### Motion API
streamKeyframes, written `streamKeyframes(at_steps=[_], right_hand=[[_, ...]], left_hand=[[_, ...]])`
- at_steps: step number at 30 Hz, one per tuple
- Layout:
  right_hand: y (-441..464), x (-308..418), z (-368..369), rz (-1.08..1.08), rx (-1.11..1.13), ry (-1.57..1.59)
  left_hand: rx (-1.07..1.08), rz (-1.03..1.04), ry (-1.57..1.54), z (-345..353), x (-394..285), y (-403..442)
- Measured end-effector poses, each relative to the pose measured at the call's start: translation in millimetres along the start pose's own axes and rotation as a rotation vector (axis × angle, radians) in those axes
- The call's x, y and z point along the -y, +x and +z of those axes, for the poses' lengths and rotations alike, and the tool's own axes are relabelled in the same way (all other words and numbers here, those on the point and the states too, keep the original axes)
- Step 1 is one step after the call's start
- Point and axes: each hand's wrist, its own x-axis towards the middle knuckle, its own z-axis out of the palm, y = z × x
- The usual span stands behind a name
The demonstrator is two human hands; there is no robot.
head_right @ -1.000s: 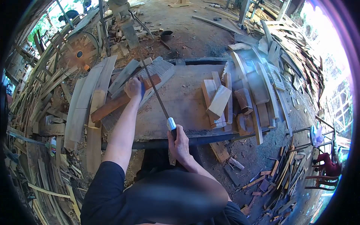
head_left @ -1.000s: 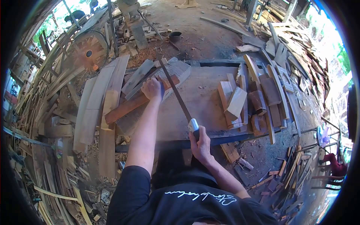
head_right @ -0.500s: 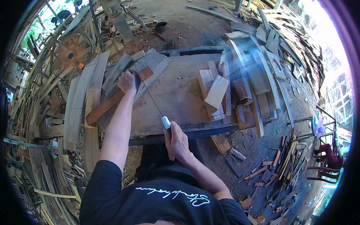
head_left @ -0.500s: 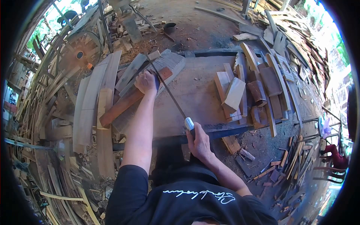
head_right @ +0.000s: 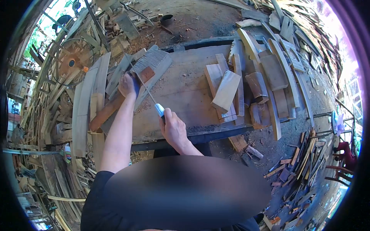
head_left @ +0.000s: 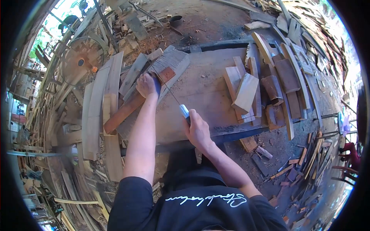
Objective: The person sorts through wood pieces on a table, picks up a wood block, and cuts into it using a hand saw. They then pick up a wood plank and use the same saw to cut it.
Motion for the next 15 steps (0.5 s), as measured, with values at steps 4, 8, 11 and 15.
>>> streamKeyframes(at_steps=[4, 8, 11, 15], right_hand=[[-27, -9, -17, 0.009, 0.015, -0.004], [-47, -7, -32, 0.081, 0.009, 0.071], [-1, -3, -5, 0.032, -0.034, 0.045], [15, -6, 3, 0.028, -0.039, 0.058]], left_hand=[[0.079, -0.059, -0.014, -7, -5, 4], [0.017, -0.054, -0.022, 8, 3, 3], [-0.007, -0.015, -0.056, -2, -4, 2], [0.026, -0.059, -0.014, -6, -7, 2]])
